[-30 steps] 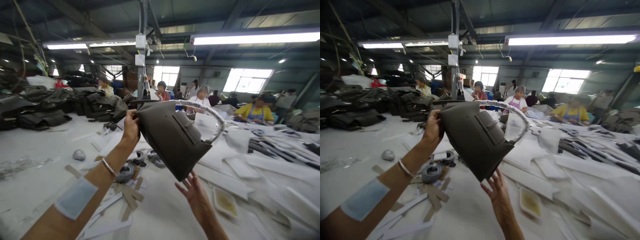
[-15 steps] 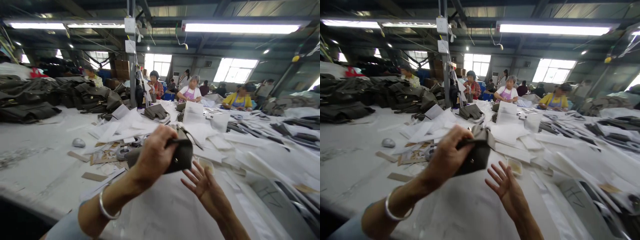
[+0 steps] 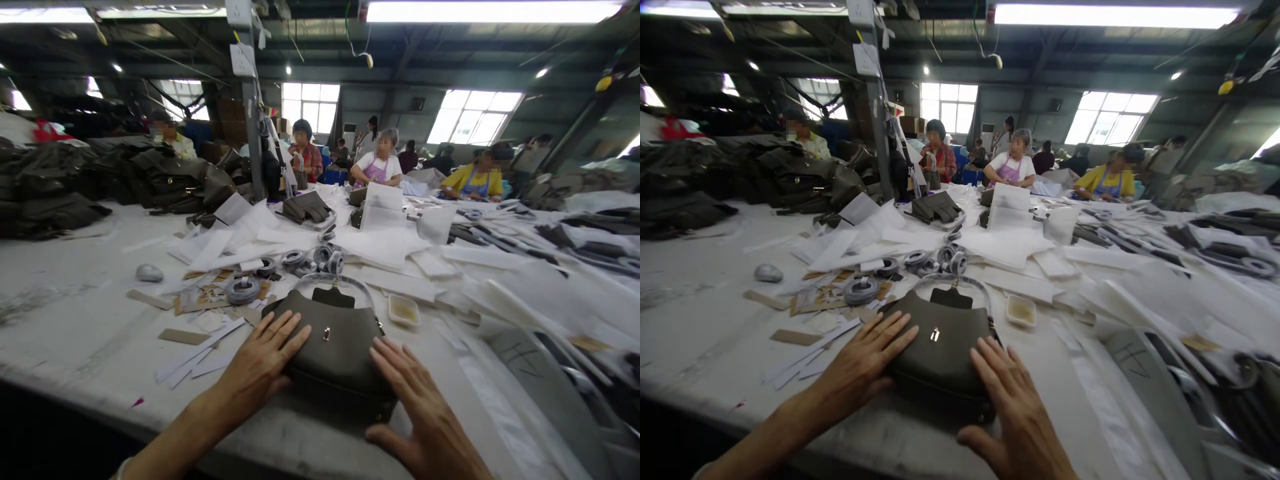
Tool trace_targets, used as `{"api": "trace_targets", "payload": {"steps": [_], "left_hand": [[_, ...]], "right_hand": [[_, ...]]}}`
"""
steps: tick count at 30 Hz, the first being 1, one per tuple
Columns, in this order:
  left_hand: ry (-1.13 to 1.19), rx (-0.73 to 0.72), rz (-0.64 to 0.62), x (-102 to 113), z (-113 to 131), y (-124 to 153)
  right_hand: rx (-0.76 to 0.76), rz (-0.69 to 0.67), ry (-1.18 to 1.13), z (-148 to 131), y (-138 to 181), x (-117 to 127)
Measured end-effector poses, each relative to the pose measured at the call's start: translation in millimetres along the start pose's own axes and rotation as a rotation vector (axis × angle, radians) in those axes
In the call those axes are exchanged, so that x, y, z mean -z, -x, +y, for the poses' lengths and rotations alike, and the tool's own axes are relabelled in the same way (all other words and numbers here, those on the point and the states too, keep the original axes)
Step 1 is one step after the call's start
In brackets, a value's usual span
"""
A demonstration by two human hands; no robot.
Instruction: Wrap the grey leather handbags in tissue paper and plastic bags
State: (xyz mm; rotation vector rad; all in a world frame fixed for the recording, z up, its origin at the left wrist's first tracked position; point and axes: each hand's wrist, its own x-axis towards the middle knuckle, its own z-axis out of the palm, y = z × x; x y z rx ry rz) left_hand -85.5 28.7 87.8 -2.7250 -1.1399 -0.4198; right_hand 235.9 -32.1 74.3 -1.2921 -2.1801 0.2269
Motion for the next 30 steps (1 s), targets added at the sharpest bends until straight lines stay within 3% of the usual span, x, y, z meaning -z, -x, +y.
{"api": "trace_targets", "payload": {"steps": [3, 8, 12, 16, 19, 23, 30], "left_hand": [[-0.05, 0.01, 0.045, -7, -5, 2], [0.01, -0.043, 0.015, -14, 9, -20], [0.08, -0.103, -0.037, -9, 31, -33], [0.133, -0.162, -0.014, -6, 51, -29], [0.143, -0.052, -0.064, -5, 57, -27], [0.156, 0.129, -0.181, -8, 60, -34], [0.12, 0.136, -0.227, -31, 51, -39]], "right_hand": [[0.18, -0.066, 0.227, -13, -24, -6], [0.225, -0.07, 0.256, 9, -40, -10], [0.169, -0.093, 0.19, 24, -18, 8], [0.006, -0.215, 0.13, 21, -4, 28], [-0.056, -0.316, 0.062, 13, -18, 28], [-0.02, -0.457, -0.086, 9, -52, 17], [0.097, -0.648, -0.07, 26, -72, 12]]}}
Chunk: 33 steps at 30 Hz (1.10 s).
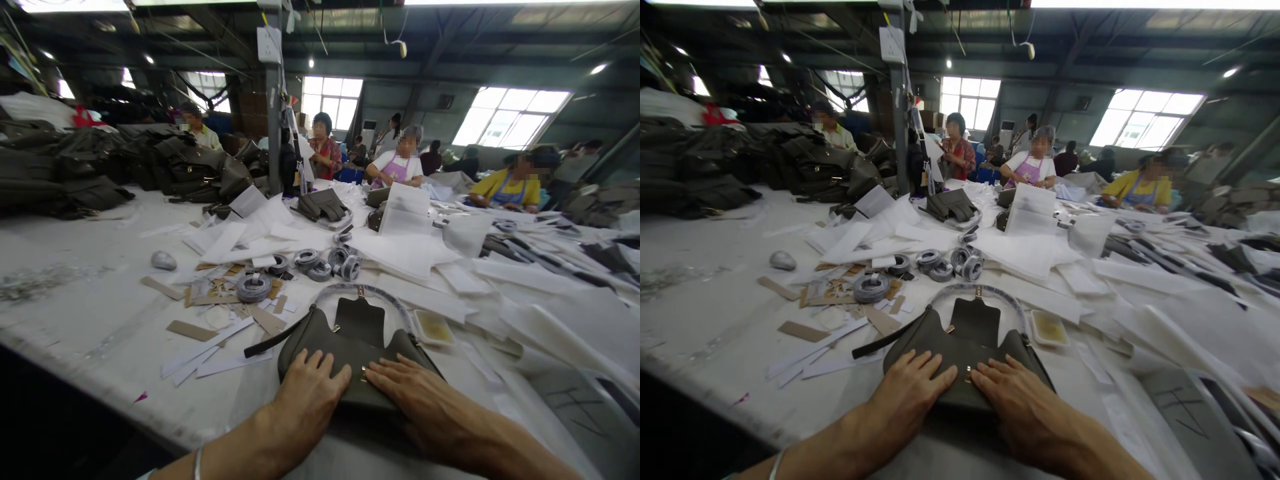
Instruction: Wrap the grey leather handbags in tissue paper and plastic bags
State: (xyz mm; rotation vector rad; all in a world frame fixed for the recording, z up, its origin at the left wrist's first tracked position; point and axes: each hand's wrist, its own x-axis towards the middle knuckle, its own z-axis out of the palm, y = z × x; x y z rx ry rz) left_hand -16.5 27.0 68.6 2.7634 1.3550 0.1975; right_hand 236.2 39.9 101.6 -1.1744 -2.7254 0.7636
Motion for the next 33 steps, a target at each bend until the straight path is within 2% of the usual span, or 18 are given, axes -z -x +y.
{"api": "trace_targets", "payload": {"steps": [3, 6, 9, 11, 15, 18, 20, 25, 28, 33], "left_hand": [[-0.094, -0.045, 0.083, -15, -12, 6], [-0.213, -0.137, 0.21, -27, -20, 17], [-0.252, -0.217, 0.249, -36, -19, 26], [-0.269, -0.251, 0.285, -44, -12, 25], [-0.351, -0.252, 0.446, -60, 11, 8], [-0.374, -0.248, 0.514, -65, 20, -4], [-0.336, -0.264, 0.496, -62, 18, -2], [-0.237, -0.311, 0.32, -55, -3, 21], [-0.267, -0.317, 0.365, -61, -12, 31], [-0.373, -0.3, 0.505, -69, -22, 47]], "right_hand": [[0.082, 0.042, 0.053, 21, 2, -25], [0.156, 0.195, 0.09, 38, 5, -56], [0.165, 0.309, 0.087, 41, 8, -70], [0.141, 0.31, 0.058, 37, 6, -69], [0.118, 0.245, -0.031, 30, -9, -53], [0.112, 0.218, -0.086, 30, -24, -43], [0.098, 0.183, -0.094, 27, -30, -38], [0.061, 0.07, -0.09, 3, -24, -38], [0.066, 0.102, -0.053, -8, -23, -47], [0.113, 0.282, 0.064, -3, -26, -65]]}}
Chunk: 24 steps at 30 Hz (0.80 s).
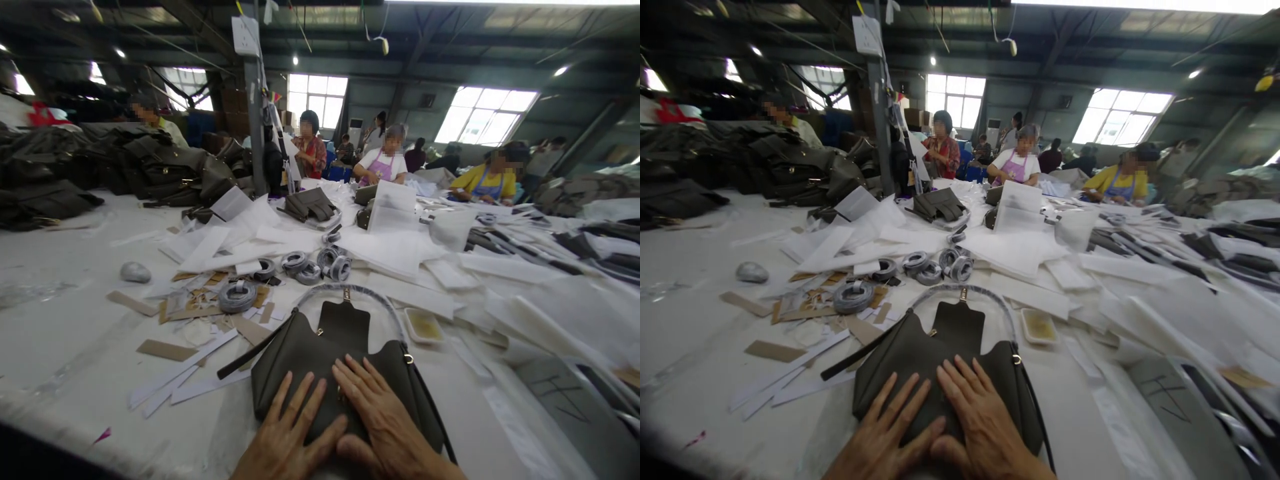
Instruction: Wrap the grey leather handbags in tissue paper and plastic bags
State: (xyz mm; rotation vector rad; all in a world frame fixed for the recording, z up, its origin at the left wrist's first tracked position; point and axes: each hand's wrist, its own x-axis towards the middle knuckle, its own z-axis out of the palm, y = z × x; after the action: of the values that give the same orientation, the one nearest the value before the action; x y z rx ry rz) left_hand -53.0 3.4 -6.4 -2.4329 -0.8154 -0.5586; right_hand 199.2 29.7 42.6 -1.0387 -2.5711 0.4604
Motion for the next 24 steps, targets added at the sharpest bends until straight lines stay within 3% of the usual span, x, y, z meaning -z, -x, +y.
{"api": "trace_targets", "payload": {"steps": [4, 9, 13, 15, 17, 19, 22, 24], "left_hand": [[-0.028, 0.053, 0.061, 8, -10, -1], [0.002, -0.033, 0.082, 7, -4, -39], [-0.018, -0.041, 0.075, -9, 10, -44], [0.007, -0.003, 0.05, -16, 13, -37], [0.014, 0.031, 0.052, -20, 12, -31], [-0.005, 0.008, 0.089, -22, 8, -29], [-0.037, -0.053, 0.157, -29, 6, -32], [-0.027, 0.008, 0.25, -41, 12, -37]], "right_hand": [[0.01, 0.062, 0.035, 4, 0, -9], [-0.102, -0.036, -0.071, 0, -2, -6], [-0.245, -0.077, -0.448, 13, -5, 33], [-0.396, 0.05, -0.564, 36, -8, 62], [-0.506, 0.3, -0.415, 69, -15, 91], [-0.542, 0.462, -0.17, 108, -24, 114], [-0.568, 0.558, 0.188, 161, -43, 135], [-0.568, 0.557, 0.3, 187, -59, 140]]}}
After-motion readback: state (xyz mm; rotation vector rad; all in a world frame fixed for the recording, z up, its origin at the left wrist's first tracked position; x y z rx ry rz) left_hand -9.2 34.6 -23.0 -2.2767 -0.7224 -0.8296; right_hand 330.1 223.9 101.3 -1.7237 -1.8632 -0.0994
